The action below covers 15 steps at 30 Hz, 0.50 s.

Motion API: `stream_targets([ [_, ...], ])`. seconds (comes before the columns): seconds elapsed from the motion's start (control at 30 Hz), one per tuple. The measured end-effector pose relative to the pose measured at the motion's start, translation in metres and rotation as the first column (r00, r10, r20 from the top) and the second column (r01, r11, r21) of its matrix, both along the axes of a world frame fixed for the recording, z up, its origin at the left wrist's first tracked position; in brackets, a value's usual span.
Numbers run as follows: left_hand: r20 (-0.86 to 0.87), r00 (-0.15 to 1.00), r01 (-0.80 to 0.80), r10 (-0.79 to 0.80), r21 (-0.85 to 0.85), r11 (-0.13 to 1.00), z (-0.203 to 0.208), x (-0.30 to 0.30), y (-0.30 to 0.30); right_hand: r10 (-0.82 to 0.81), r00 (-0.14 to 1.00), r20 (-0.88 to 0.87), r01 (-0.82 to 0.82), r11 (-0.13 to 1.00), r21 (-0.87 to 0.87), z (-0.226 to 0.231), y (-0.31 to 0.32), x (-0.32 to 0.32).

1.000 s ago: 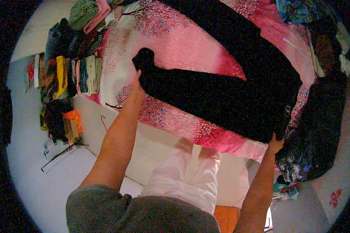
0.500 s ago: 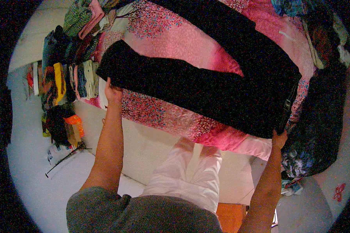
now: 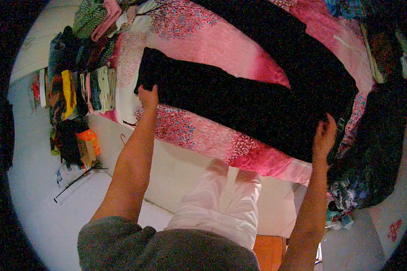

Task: The person folds a pair of black pants on a bed. They lay the pants flat, fold each leg inward, then fold the garment in half and again to create a compact rectangle. The folded pants remain on the bed at the end.

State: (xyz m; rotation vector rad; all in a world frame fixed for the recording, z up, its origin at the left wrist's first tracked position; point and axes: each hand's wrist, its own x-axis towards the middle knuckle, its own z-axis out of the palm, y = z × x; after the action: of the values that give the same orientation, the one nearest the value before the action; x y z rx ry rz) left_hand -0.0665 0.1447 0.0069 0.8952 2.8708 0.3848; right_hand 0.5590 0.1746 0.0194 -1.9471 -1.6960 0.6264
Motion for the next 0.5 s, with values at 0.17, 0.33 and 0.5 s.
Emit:
stream_targets([
  [0.17, 0.182, 0.824, -0.554, 0.536, 0.066, 0.83, -0.027, -0.084, -0.026, 0.197, 0.964, -0.178, -0.211, 0.976, -0.062, 0.008, 0.058, -0.116],
  [0.33, 0.749, 0.465, -0.731, 0.472, 0.025, 0.682, -0.066, -0.023, -0.032, 0.36, 0.929, 0.088, -0.339, 0.921, -0.19, -0.007, 0.079, -0.112],
  [0.5, 0.534, 0.798, -0.496, 0.278, 0.32, 0.807, -0.062, -0.039, -0.047, 0.159, 0.983, 0.092, -0.143, 0.977, -0.157, -0.008, 0.095, -0.118],
])
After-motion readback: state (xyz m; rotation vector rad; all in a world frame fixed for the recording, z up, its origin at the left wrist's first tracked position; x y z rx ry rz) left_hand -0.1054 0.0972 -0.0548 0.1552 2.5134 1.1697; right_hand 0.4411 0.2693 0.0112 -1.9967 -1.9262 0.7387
